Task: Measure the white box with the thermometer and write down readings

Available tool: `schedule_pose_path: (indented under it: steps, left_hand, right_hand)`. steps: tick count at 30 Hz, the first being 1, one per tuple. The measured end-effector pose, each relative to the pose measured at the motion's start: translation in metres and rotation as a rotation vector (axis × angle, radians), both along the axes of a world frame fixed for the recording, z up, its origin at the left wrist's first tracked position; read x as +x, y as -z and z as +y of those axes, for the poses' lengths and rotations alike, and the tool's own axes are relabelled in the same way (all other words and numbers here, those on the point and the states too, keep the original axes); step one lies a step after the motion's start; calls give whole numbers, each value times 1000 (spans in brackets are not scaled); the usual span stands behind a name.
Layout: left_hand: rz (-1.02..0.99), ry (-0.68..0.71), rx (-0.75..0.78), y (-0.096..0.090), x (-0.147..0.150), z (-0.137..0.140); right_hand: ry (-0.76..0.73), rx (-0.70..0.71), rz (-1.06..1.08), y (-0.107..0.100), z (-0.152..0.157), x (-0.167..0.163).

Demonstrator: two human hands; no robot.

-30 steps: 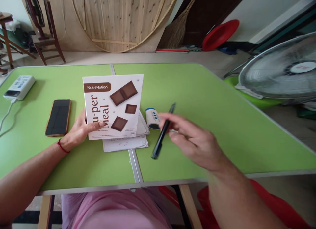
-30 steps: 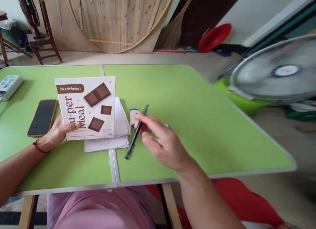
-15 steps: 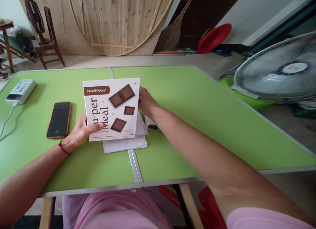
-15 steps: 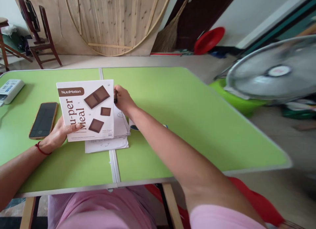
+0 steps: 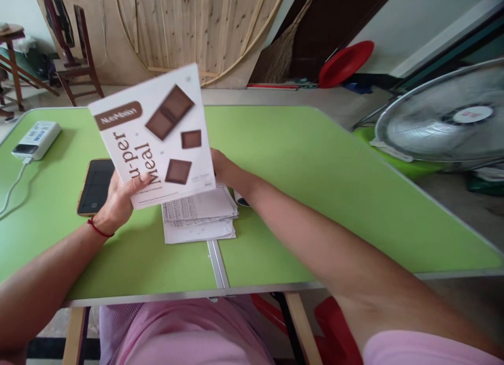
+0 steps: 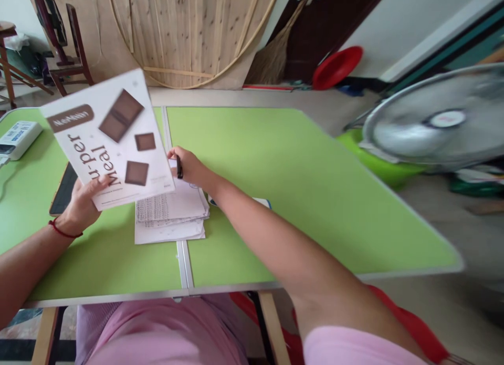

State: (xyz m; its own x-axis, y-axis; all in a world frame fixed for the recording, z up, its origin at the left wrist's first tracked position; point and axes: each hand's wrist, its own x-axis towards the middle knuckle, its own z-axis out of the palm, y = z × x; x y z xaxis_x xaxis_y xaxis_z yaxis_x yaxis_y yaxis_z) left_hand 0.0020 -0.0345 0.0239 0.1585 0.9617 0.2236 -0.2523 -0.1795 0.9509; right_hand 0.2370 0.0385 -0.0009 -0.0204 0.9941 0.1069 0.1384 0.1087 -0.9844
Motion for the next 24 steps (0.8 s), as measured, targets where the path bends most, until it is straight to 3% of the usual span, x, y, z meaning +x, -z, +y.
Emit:
schedule_pose_path:
  steps: [6, 12, 19, 24]
  left_hand:
    - [-88, -114, 144, -1, -1, 11]
    - [-64, -111, 125, 15, -3, 13]
    - [-18, -119, 81, 20, -7, 14]
    - [12, -100, 30, 21, -5, 16]
  right_hand:
    - [-287, 59, -514, 10, -22, 4]
    - [-331, 241, -570, 22, -53, 6]
    - [-249, 417, -565, 37, -96, 12]
    - [-300, 595, -699, 38, -111, 15]
